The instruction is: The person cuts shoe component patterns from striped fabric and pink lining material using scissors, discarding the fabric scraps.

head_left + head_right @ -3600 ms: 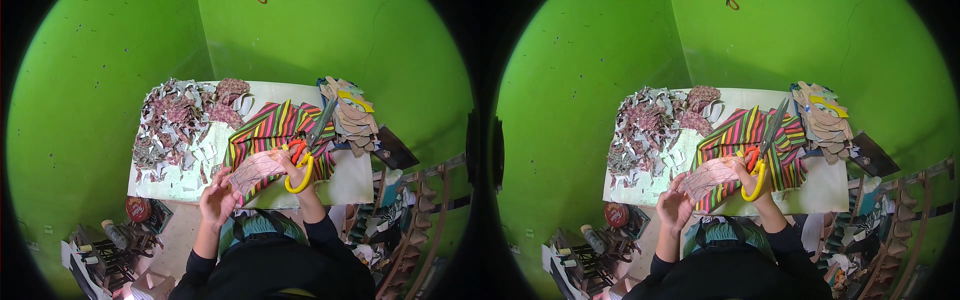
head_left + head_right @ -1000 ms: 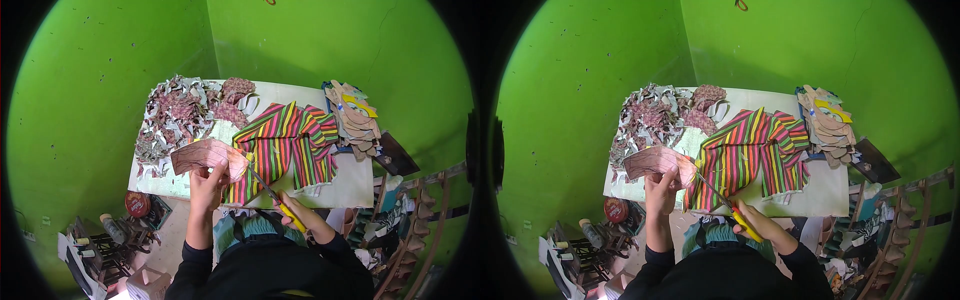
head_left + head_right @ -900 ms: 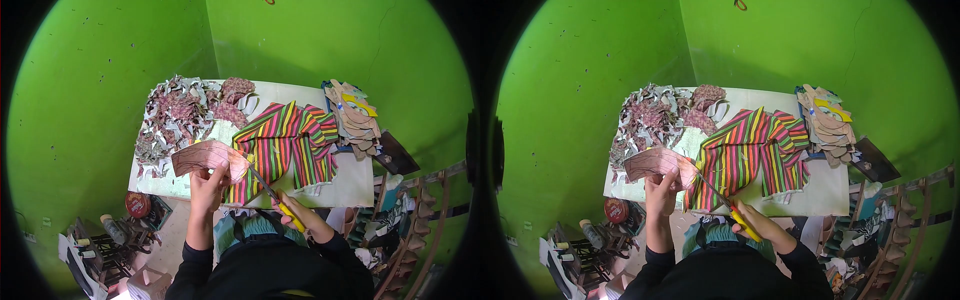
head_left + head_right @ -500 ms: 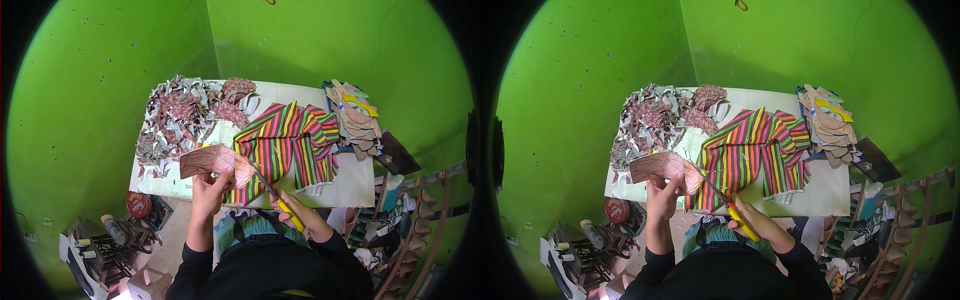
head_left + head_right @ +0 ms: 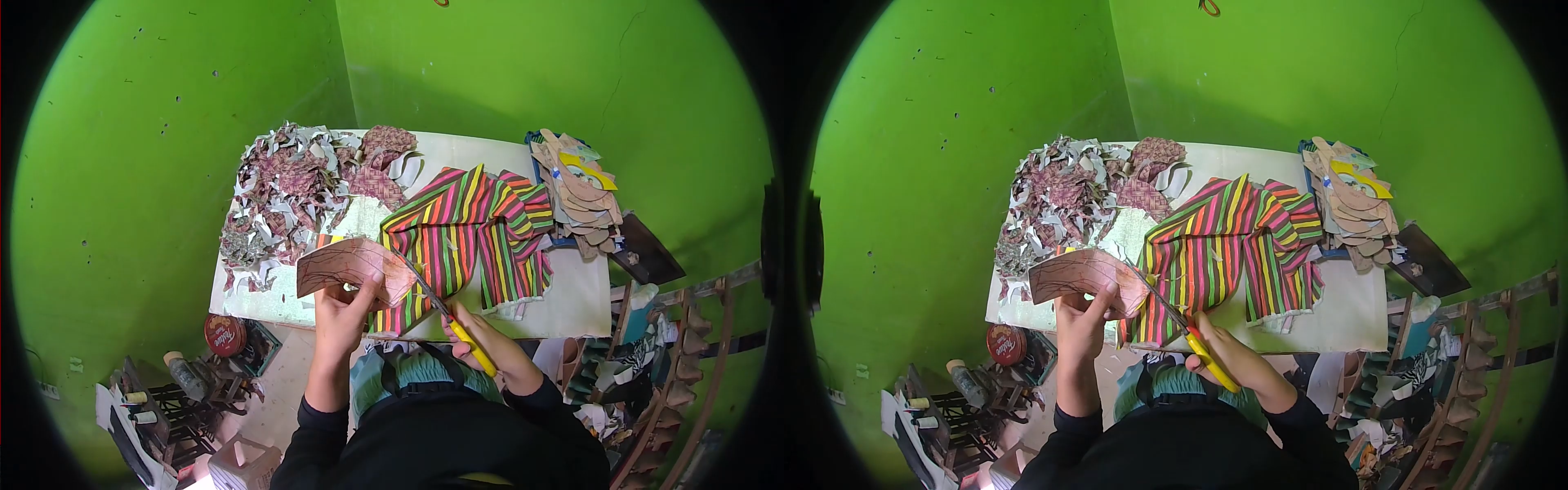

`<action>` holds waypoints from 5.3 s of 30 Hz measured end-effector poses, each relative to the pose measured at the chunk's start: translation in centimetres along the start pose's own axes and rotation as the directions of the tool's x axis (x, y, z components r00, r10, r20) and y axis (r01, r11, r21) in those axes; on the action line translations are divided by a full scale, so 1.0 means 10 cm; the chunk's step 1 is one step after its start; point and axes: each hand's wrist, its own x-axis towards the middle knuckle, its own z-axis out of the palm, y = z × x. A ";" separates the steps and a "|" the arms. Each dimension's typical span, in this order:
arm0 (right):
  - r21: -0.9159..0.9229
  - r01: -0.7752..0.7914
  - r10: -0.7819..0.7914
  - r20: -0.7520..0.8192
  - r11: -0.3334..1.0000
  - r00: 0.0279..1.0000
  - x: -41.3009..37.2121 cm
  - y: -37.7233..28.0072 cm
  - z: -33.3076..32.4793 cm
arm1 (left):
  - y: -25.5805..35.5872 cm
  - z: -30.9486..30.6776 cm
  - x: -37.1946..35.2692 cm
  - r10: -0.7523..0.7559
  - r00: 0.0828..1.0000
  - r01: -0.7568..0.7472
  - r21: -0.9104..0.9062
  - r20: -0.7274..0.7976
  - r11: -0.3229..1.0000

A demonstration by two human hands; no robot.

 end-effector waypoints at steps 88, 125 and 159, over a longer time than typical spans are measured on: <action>0.616 0.067 0.073 -0.199 0.785 0.977 0.26 0.13 -0.13 | -0.46 -0.16 0.05 -0.211 0.976 0.217 -0.143 0.057 0.966; 0.781 -0.155 0.233 0.012 0.605 0.972 -0.04 -0.09 -0.05 | -0.20 -0.12 0.11 -0.112 0.990 0.113 -0.010 0.084 0.994; 0.421 -0.190 0.185 0.054 0.887 0.981 -0.16 -0.49 -0.04 | -0.18 -0.07 0.09 -0.095 0.992 0.093 0.029 0.078 0.995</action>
